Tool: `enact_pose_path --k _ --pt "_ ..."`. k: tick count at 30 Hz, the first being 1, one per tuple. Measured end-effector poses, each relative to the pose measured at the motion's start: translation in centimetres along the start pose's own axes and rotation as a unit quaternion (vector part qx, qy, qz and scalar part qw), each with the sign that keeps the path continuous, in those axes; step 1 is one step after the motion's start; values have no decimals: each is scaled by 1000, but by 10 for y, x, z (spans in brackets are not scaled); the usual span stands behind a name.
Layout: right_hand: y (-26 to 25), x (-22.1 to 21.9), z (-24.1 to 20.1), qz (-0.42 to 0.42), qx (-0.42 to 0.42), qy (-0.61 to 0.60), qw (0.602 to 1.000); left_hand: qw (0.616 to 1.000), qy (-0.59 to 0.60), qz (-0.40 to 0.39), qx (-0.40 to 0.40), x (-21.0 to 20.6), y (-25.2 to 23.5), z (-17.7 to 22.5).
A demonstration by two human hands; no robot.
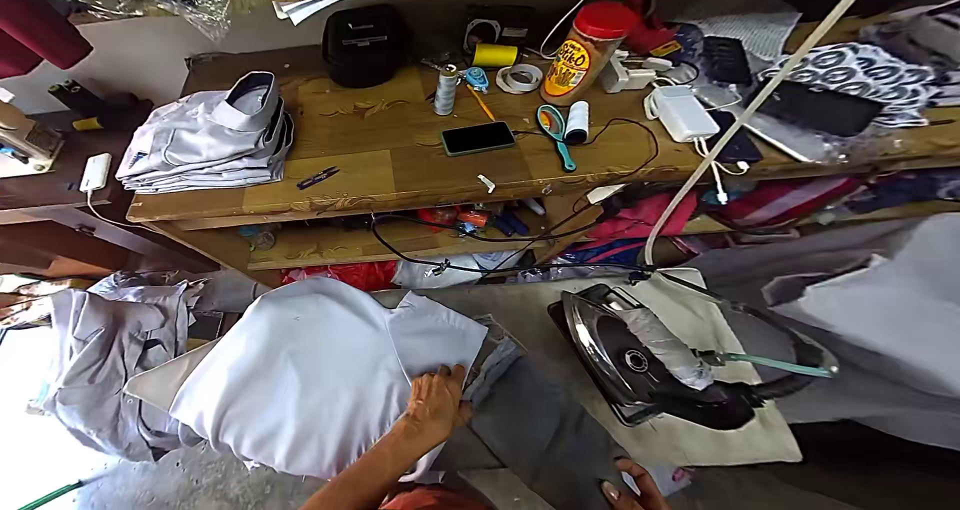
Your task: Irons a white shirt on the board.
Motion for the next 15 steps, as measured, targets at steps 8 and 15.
enact_pose_path --k 8,15 --pt "-13 -10 -19 19 6 65 998 998 27 52 1 7 -6 -3" --pt "-9 -7 -10 66 21 143 987 991 -5 123 -55 4 -28 11"
Point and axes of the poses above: each hand's wrist, its own y-axis away from the middle knuckle, its own x-axis out of the back of the hand, z = x × y, the point moved 6 cm from there along -y, towards the middle knuckle, and after that the axes turned 13 degrees about y, right-handed, at the moved point
